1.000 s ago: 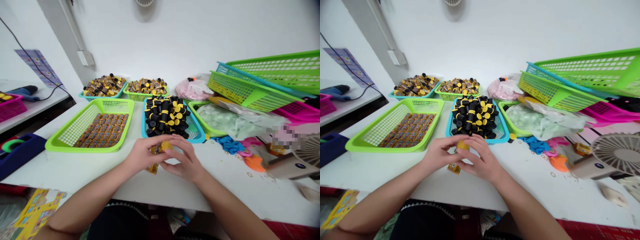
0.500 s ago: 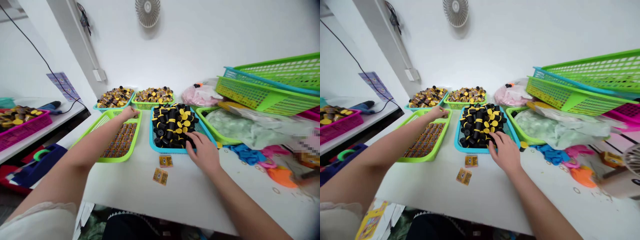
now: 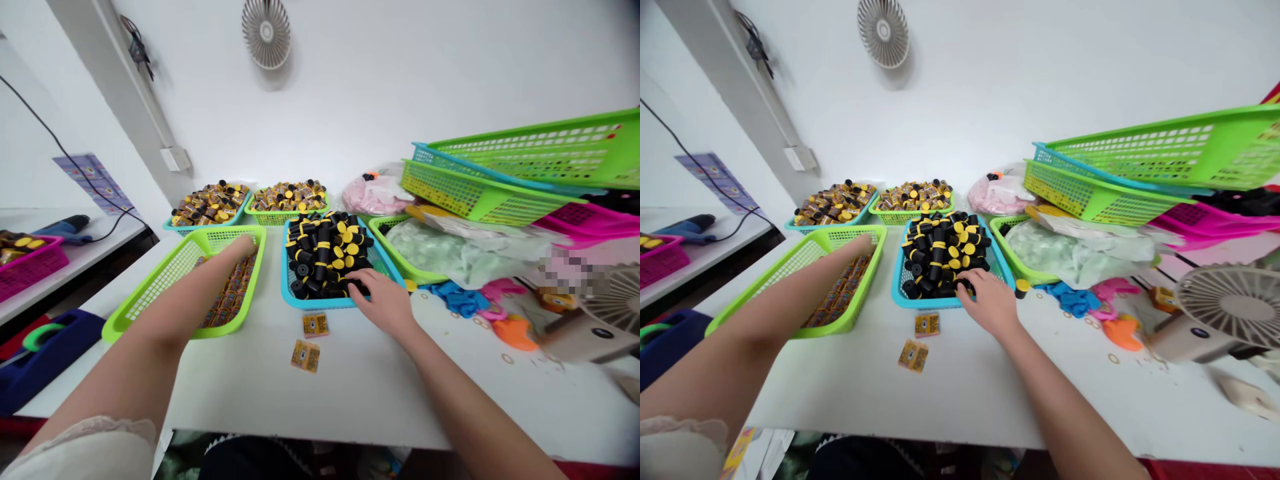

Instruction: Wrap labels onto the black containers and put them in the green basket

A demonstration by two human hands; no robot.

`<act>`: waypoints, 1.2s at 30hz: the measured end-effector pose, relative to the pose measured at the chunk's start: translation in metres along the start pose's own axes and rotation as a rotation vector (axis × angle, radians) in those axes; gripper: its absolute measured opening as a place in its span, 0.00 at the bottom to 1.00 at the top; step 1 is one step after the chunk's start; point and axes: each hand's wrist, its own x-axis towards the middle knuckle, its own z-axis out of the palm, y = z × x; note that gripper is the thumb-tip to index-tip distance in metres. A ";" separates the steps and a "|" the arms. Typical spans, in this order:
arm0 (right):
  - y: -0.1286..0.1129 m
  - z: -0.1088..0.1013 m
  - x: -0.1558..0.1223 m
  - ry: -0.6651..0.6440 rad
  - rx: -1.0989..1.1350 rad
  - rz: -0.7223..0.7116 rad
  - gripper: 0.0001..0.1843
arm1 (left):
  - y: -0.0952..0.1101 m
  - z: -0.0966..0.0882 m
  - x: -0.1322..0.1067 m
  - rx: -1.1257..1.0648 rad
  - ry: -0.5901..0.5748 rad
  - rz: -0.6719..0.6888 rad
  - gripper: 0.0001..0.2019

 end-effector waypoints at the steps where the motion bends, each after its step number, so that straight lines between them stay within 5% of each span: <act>1: -0.001 -0.004 0.002 -0.082 0.013 0.015 0.16 | 0.004 -0.006 -0.008 0.015 0.043 -0.023 0.19; 5: -0.003 -0.013 0.017 -0.397 0.007 -0.031 0.24 | 0.023 -0.023 -0.070 0.074 0.298 -0.002 0.24; 8: -0.003 -0.014 0.033 -0.598 0.042 -0.128 0.23 | 0.029 -0.003 -0.149 0.168 0.537 0.380 0.24; 9: -0.002 -0.013 0.038 -0.648 0.075 -0.168 0.22 | 0.029 0.011 -0.177 0.206 0.513 0.562 0.23; 11: 0.000 -0.012 0.045 -0.699 0.135 -0.210 0.19 | 0.028 0.048 -0.228 0.305 0.288 0.835 0.24; 16: 0.010 -0.012 0.046 -0.644 0.257 -0.192 0.21 | 0.015 0.130 -0.306 0.410 0.164 0.858 0.31; 20: 0.010 -0.009 0.036 -0.548 0.448 -0.184 0.20 | 0.001 0.136 -0.337 0.420 0.209 0.940 0.24; 24: 0.007 -0.002 0.022 -0.210 0.490 -0.185 0.16 | 0.001 0.087 -0.336 0.186 0.100 1.042 0.26; 29: 0.008 0.007 0.006 0.185 0.616 -0.240 0.16 | 0.043 0.021 -0.269 -0.490 -0.006 0.849 0.10; 32: 0.009 0.003 0.000 0.229 0.707 -0.239 0.16 | 0.073 0.019 -0.223 -0.772 0.017 0.673 0.06; 36: 0.005 -0.009 -0.004 0.154 0.975 -0.127 0.18 | 0.089 0.049 -0.194 -0.895 -0.061 0.453 0.12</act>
